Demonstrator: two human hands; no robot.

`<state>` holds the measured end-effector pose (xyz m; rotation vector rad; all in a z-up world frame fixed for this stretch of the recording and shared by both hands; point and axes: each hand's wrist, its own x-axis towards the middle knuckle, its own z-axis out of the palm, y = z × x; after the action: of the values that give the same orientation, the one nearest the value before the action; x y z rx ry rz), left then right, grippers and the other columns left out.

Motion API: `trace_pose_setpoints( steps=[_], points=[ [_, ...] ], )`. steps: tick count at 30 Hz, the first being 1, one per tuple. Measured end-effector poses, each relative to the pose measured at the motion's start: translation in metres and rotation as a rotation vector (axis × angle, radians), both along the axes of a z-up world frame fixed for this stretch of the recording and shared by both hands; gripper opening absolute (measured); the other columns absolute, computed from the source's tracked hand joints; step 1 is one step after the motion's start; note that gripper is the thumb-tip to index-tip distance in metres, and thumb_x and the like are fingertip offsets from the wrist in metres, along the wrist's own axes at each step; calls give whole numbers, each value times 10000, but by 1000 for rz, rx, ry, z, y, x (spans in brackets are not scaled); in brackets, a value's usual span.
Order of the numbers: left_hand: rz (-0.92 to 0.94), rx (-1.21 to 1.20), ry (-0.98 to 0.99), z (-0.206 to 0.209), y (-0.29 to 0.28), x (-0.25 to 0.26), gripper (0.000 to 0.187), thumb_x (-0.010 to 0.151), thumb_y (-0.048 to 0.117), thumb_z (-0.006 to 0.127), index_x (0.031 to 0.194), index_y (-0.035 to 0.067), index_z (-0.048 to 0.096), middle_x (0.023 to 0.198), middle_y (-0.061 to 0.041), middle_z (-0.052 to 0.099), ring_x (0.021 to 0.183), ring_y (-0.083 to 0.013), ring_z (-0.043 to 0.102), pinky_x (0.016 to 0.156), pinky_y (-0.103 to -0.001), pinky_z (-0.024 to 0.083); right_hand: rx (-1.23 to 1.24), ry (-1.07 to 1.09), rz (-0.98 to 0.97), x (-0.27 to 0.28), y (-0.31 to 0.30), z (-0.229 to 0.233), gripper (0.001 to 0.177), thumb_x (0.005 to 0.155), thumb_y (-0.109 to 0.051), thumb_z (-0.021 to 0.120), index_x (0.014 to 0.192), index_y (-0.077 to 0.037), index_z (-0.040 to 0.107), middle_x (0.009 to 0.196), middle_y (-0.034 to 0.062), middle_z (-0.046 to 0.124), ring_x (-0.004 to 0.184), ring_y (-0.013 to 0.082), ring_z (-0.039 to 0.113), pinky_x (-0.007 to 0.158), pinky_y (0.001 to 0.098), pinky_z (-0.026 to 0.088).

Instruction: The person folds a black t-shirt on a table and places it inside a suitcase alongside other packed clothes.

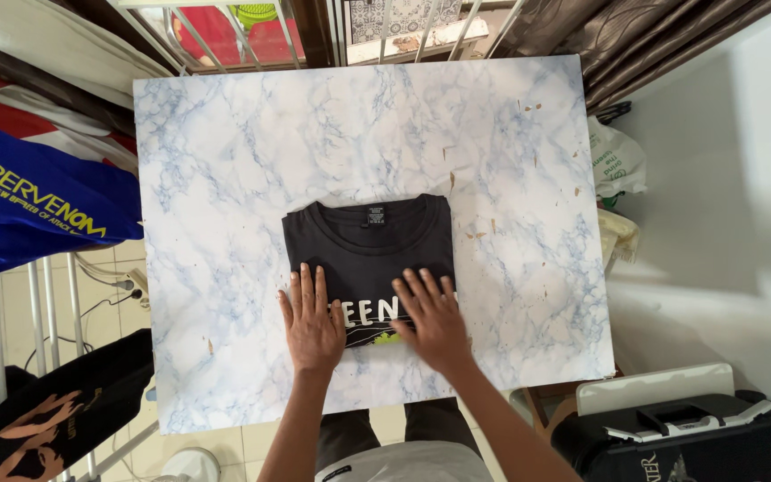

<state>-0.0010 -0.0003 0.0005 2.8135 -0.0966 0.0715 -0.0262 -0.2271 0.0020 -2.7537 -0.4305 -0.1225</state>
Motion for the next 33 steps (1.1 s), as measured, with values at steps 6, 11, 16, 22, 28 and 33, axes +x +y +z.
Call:
trace_pose_setpoints(
  steps=[6, 11, 16, 22, 28, 33],
  points=[
    [70, 115, 46, 2, -13, 0, 607, 1045, 313, 364, 1596, 63, 313, 1682, -142, 249, 1559, -315, 186, 1256, -573, 82, 49, 18, -131, -6, -33, -3, 639, 1069, -427, 429, 1584, -51, 377, 1663, 141, 356, 1567, 348, 253, 1261, 617, 111],
    [-84, 51, -18, 3, -54, -3, 586, 1060, 378, 357, 1583, 116, 342, 1667, -127, 274, 1556, -324, 185, 1253, -567, 83, 98, -28, -192, 1, -4, -8, 679, 1030, -429, 486, 1549, -5, 376, 1630, 209, 339, 1538, 373, 255, 1243, 585, 145],
    [-187, 5, -29, 3, -64, -10, 575, 1048, 426, 397, 1569, 183, 382, 1645, -112, 310, 1534, -332, 212, 1242, -550, 116, 107, -56, -131, 5, 4, 0, 626, 1029, -368, 500, 1542, -17, 429, 1622, 186, 386, 1532, 384, 295, 1251, 546, 220],
    [-114, -72, -13, 1, -56, -9, 577, 1057, 374, 423, 1567, 106, 386, 1648, -119, 330, 1547, -314, 247, 1261, -516, 135, 144, -36, -150, 9, 5, 9, 627, 1021, -384, 549, 1526, -25, 454, 1610, 179, 414, 1535, 378, 305, 1252, 548, 232],
    [0, -60, -82, 6, -30, 8, 561, 1044, 274, 445, 1543, 23, 396, 1623, -171, 364, 1533, -343, 268, 1254, -489, 191, 77, -98, -151, 33, 22, 11, 623, 1015, -424, 535, 1510, -53, 470, 1593, 193, 397, 1510, 406, 294, 1226, 613, 194],
    [69, -97, -20, 6, -30, 12, 515, 1051, 217, 436, 1546, 77, 422, 1633, -112, 395, 1555, -281, 290, 1278, -452, 215, 3, -25, 23, 43, 48, 7, 554, 1033, -406, 538, 1540, -192, 476, 1620, 118, 396, 1523, 362, 301, 1235, 621, 175]
  ],
)
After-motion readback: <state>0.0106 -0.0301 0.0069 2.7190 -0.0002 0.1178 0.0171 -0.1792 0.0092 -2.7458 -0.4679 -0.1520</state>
